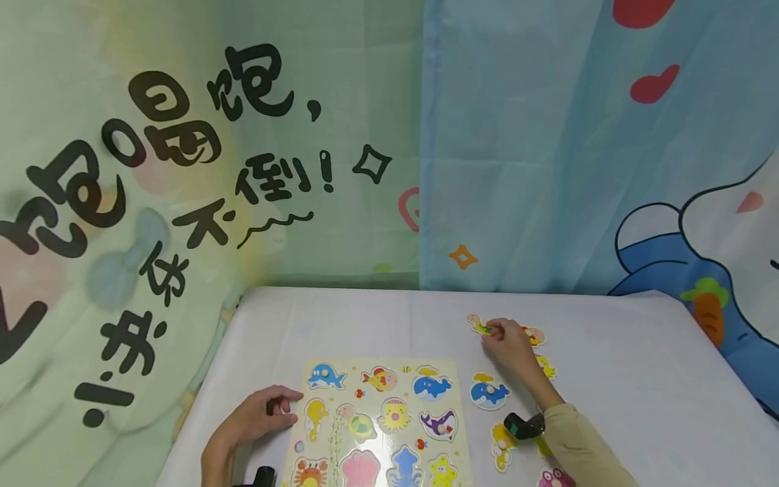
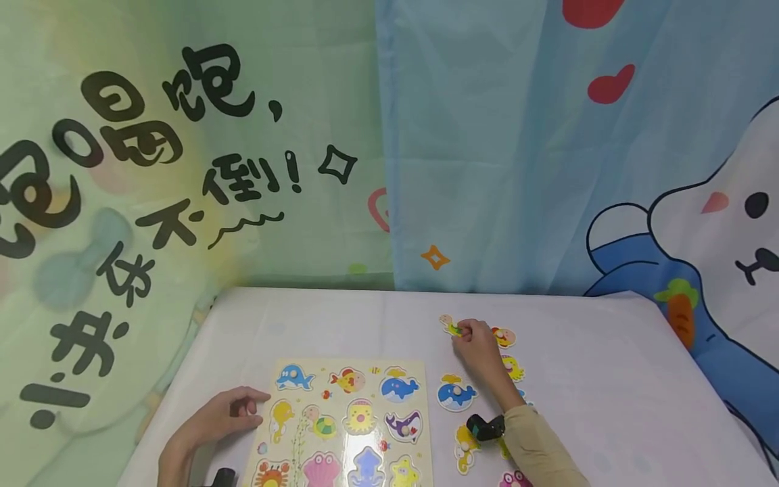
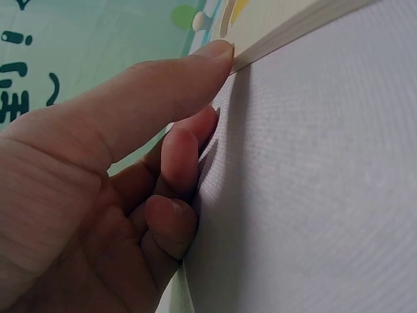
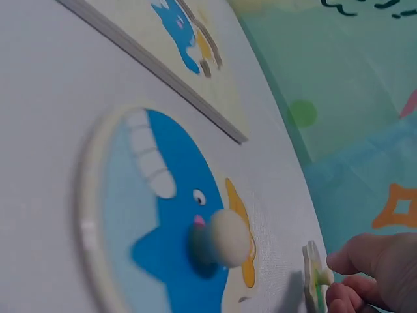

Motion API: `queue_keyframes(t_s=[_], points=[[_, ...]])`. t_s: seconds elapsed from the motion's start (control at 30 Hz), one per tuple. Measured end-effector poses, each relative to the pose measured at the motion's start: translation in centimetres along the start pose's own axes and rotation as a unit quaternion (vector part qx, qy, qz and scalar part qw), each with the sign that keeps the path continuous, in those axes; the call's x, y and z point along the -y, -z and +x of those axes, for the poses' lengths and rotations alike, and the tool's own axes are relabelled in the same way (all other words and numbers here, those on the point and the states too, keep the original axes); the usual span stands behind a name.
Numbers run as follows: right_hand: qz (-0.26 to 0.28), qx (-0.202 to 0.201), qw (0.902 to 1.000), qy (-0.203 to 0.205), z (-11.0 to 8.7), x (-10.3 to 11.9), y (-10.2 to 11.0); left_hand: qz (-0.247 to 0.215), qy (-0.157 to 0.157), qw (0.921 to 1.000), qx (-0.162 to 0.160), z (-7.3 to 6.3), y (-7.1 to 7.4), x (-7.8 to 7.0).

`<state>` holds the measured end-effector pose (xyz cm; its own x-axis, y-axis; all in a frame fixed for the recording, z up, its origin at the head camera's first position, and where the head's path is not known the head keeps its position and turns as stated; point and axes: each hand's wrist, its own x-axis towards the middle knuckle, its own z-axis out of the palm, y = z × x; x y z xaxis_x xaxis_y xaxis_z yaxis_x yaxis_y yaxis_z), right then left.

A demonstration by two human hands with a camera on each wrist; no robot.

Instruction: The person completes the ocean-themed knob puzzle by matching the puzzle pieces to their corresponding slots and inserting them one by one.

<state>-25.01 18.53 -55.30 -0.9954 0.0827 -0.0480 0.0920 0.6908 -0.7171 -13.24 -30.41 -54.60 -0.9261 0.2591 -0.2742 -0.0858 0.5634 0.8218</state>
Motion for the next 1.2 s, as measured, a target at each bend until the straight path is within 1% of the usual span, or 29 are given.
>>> queue_keyframes(t_s=[0.1,0.17,0.23,0.5,0.63,0.7,0.8,1.03,1.2], points=[[0.008,-0.008,0.9999,-0.009,1.0,0.0,-0.4,0.001,-0.004,1.0000,0.004,-0.1,0.1,-0.1],[0.009,-0.011,0.9997,-0.020,1.5,0.2,-0.6,0.001,-0.006,1.0000,0.005,-0.1,0.1,-0.2],[0.005,-0.016,0.9996,-0.022,1.7,0.1,-0.8,0.001,-0.008,1.0000,0.005,-0.2,0.1,-0.3],[-0.038,-0.044,0.9983,-0.011,2.0,0.3,-1.4,0.001,-0.005,1.0000,0.003,-0.2,0.1,-0.2],[-0.057,-0.049,0.9971,0.011,2.1,0.4,-1.4,0.004,-0.004,1.0000,0.001,-0.1,0.1,-0.2],[-0.063,-0.045,0.9966,0.028,2.0,0.4,-1.4,0.007,-0.003,1.0000,0.000,-0.1,0.0,-0.2],[-0.063,-0.036,0.9965,0.042,1.7,0.7,-1.4,0.007,0.000,1.0000,0.001,0.0,0.0,-0.3],[-0.054,-0.015,0.9966,0.061,0.4,2.2,-2.2,0.004,0.008,1.0000,0.000,0.0,-0.1,-0.2],[-0.062,-0.026,0.9930,0.097,-1.1,4.2,-3.1,0.001,0.001,1.0000,0.002,0.0,0.0,-0.1]])
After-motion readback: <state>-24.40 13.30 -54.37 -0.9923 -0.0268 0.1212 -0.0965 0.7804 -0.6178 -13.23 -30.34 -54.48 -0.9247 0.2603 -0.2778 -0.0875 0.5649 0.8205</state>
